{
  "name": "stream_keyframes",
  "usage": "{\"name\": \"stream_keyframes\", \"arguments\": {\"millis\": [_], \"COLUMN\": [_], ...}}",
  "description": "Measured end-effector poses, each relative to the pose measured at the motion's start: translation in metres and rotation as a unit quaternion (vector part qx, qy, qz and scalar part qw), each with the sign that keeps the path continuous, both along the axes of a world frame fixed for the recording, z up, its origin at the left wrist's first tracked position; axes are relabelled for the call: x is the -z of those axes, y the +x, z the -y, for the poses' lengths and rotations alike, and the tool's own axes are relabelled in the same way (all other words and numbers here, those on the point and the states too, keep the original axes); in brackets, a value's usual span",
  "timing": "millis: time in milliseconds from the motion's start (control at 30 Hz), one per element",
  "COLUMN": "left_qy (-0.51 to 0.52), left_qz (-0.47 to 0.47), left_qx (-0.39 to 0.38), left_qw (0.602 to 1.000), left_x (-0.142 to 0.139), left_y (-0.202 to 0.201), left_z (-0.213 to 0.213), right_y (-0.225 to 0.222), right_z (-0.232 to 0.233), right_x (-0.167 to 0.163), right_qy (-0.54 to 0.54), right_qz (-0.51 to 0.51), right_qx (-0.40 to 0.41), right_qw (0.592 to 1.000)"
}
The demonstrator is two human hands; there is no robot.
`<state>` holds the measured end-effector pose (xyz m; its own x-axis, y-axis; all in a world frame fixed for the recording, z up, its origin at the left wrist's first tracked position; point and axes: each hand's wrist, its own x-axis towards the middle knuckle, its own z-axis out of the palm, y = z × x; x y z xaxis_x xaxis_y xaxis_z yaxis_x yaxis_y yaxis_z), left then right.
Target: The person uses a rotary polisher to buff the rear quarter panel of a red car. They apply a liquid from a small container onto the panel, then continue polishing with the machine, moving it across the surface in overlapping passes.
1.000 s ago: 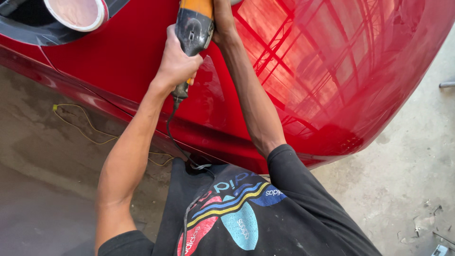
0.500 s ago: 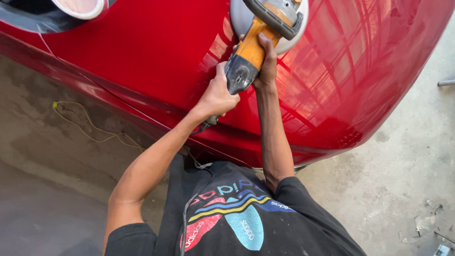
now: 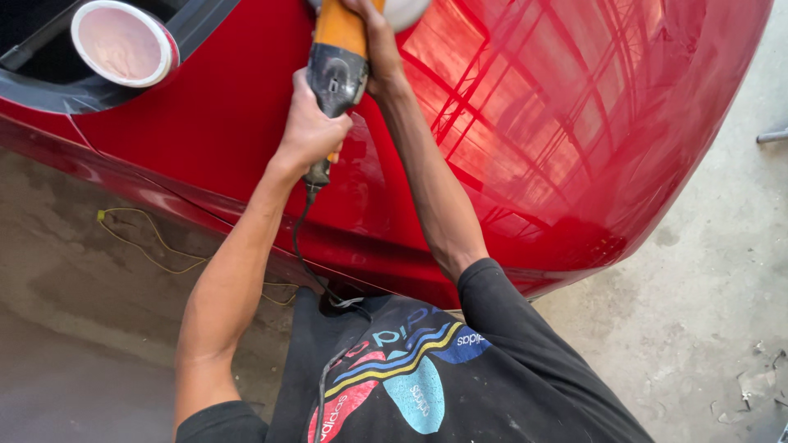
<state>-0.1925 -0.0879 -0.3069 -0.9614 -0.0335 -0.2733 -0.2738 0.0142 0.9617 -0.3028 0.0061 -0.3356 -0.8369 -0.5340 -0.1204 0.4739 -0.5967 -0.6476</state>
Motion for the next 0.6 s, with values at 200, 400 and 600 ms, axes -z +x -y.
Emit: {"name": "stream_keyframes", "arguments": {"millis": [200, 400, 600], "left_qy": [-0.008, -0.048, -0.022], "left_qz": [0.019, 0.029, 0.046], "left_qx": [0.003, 0.044, 0.1], "left_qw": [1.0, 0.997, 0.994], "left_x": [0.006, 0.031, 0.041], "left_y": [0.018, 0.061, 0.102], "left_z": [0.0, -0.03, -0.04], "right_y": [0.017, 0.068, 0.12], "right_z": [-0.003, -0.053, -0.079], "right_x": [0.008, 0.036, 0.038], "right_qy": [0.026, 0.025, 0.032], "right_qz": [-0.003, 0.036, 0.053], "right_qx": [0.033, 0.072, 0.144], "right_qw": [0.999, 0.996, 0.988]}}
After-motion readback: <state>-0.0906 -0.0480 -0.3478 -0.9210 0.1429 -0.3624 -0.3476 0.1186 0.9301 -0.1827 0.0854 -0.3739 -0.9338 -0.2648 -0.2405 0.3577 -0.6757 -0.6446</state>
